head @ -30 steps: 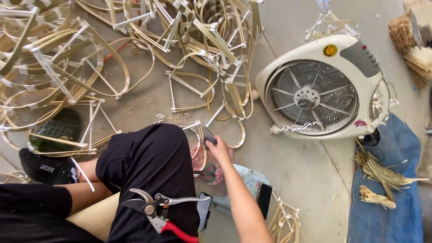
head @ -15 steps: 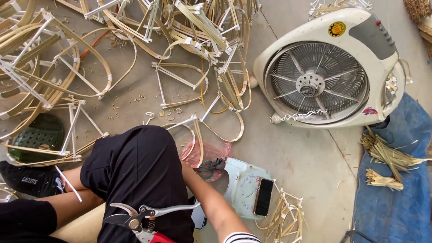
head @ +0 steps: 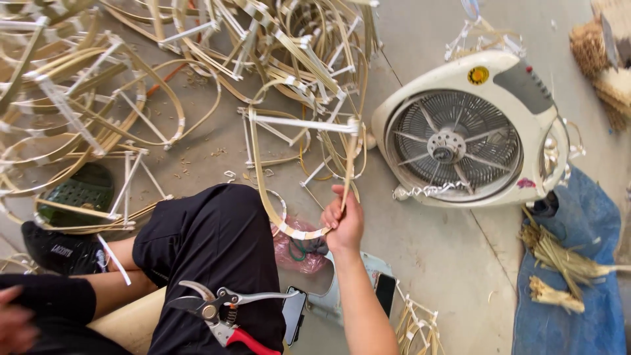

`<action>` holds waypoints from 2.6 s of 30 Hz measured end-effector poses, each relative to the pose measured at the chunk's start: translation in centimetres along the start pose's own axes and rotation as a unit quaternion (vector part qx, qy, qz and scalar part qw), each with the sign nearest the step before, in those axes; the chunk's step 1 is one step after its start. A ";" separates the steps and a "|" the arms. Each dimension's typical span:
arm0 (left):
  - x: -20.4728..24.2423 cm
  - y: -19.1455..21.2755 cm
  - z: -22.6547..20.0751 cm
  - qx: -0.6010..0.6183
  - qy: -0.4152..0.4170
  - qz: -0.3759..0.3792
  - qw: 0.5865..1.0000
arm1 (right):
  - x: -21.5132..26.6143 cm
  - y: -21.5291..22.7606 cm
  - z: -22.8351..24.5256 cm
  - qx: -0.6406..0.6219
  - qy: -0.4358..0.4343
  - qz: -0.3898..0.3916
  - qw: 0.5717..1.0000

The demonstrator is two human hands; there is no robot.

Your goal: The recorder is assembling and cutting bamboo strips to form structural frames, possibly for furniture or lanterns.

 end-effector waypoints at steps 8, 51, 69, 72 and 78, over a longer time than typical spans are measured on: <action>13.1 -19.7 -36.6 0.024 -0.104 0.009 0.994 | 8.9 -16.5 1.2 -0.164 0.068 0.312 0.934; 17.2 -11.5 -34.2 -0.002 -0.187 -0.008 0.982 | 16.3 -22.4 -9.4 0.138 -0.055 0.436 0.888; 17.1 -9.8 -36.0 0.167 -0.151 -0.112 0.968 | 16.1 -27.1 -3.2 0.326 0.289 0.399 0.807; 19.0 -12.6 -37.8 0.351 -0.148 -0.059 0.923 | 19.5 -29.0 -2.7 0.256 0.260 0.462 0.808; 21.6 -11.0 -38.7 -0.098 -0.169 -0.087 0.977 | 17.3 -24.4 -9.0 0.111 -0.106 0.526 0.836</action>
Point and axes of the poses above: each hand's wrist, its own x-axis away from the middle knuckle, its own y-axis out of the back of the hand, z = x × y, the point moved 2 cm from there along -x, towards the middle knuckle, and after that the axes turned 7 degrees about y, right-handed, at the moved point
